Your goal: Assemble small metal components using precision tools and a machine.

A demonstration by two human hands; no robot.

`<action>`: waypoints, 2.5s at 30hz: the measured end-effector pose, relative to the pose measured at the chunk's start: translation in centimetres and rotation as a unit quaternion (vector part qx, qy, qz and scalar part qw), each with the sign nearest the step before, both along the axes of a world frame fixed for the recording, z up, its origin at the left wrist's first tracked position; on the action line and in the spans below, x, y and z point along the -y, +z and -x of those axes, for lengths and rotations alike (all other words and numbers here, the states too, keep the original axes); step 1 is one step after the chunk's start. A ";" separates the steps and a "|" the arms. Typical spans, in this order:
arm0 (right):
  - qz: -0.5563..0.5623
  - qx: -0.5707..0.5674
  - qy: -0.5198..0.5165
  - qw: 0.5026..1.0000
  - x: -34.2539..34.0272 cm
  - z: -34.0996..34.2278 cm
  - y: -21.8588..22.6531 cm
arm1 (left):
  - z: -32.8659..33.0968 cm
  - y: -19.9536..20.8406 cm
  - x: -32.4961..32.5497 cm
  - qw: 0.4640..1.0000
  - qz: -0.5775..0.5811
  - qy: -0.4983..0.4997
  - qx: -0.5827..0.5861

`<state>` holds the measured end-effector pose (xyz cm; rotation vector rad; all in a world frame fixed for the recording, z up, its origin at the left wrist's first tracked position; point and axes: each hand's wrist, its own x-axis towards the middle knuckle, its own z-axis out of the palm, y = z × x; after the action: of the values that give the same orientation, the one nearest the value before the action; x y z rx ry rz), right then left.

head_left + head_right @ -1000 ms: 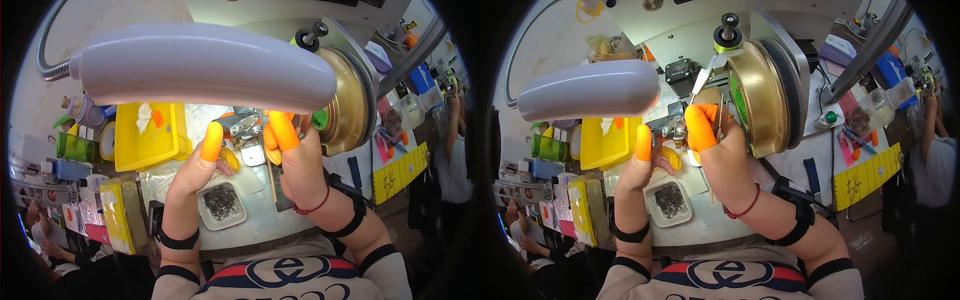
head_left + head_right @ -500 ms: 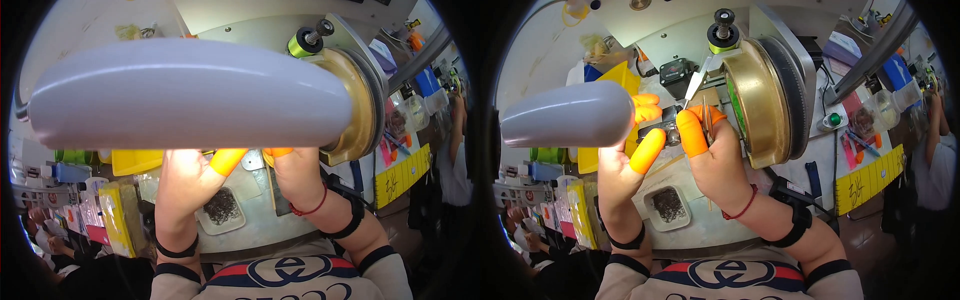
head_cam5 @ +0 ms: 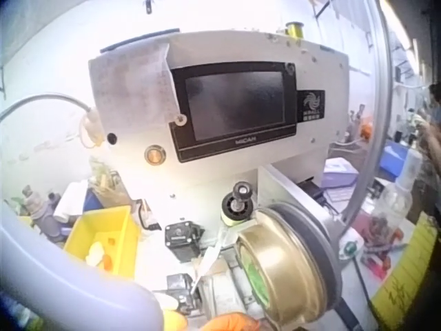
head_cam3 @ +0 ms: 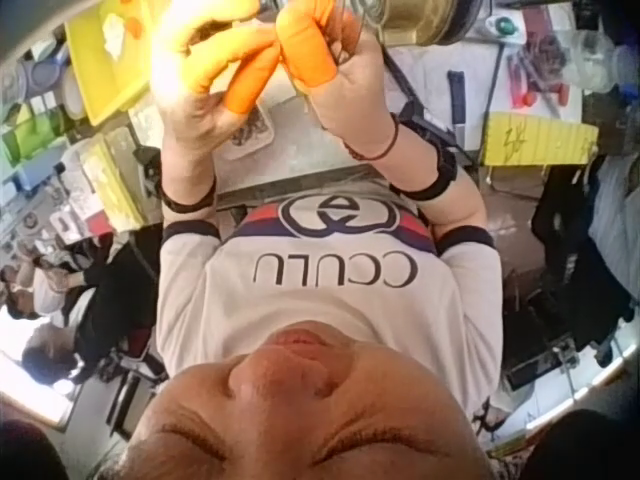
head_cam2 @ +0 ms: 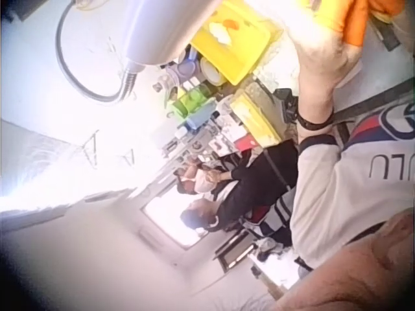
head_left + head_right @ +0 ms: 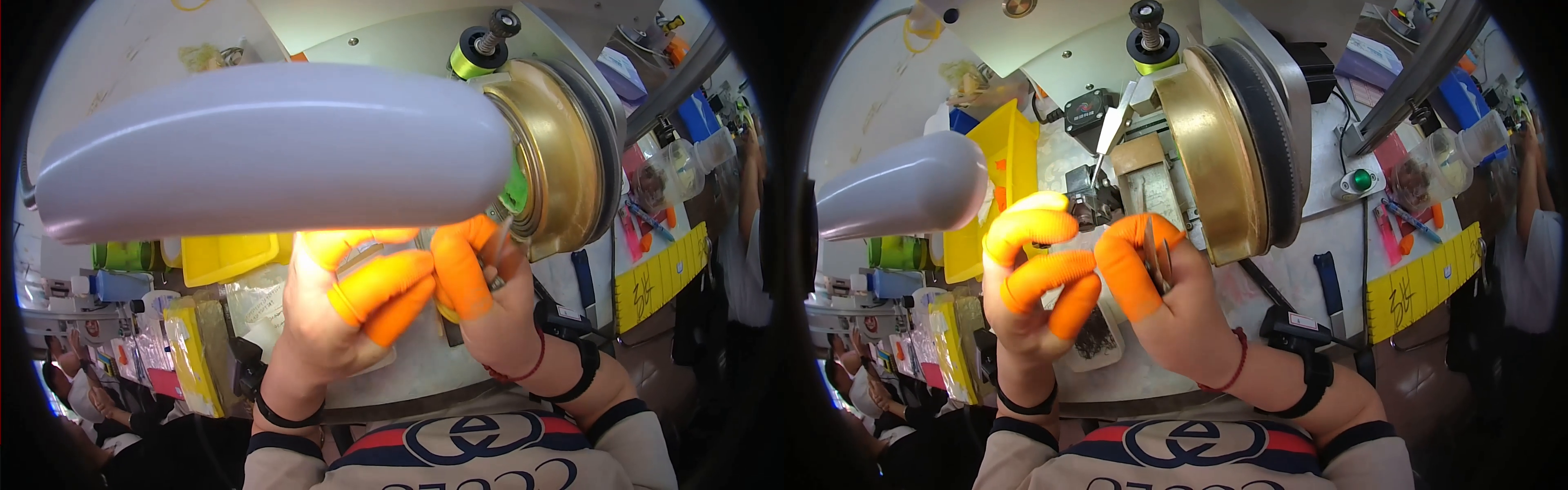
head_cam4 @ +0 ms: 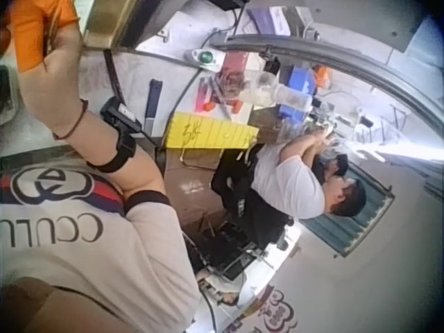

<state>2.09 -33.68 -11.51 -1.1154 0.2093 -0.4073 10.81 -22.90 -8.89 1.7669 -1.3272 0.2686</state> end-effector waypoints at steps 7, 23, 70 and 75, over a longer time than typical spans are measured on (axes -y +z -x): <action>-0.056 0.002 0.103 0.993 1.3 4.7 0.3 | 2.9 -1.2 -0.4 0.998 -0.001 -0.070 -0.002; -0.162 -0.070 0.079 0.981 1.9 4.8 -0.2 | 2.7 -3.0 0.1 0.996 0.019 -0.054 0.064; 0.128 -0.048 0.165 0.977 3.3 3.7 1.1 | 5.3 -3.3 0.4 0.827 0.151 -0.121 -0.528; 0.105 -0.062 0.173 0.977 3.4 3.9 0.8 | 5.3 -3.5 0.6 0.838 0.157 -0.119 -0.509</action>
<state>-1.84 -37.05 -10.69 -1.3595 0.0788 -0.0476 5.48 -23.46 -12.34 1.1263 -0.6308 -0.5223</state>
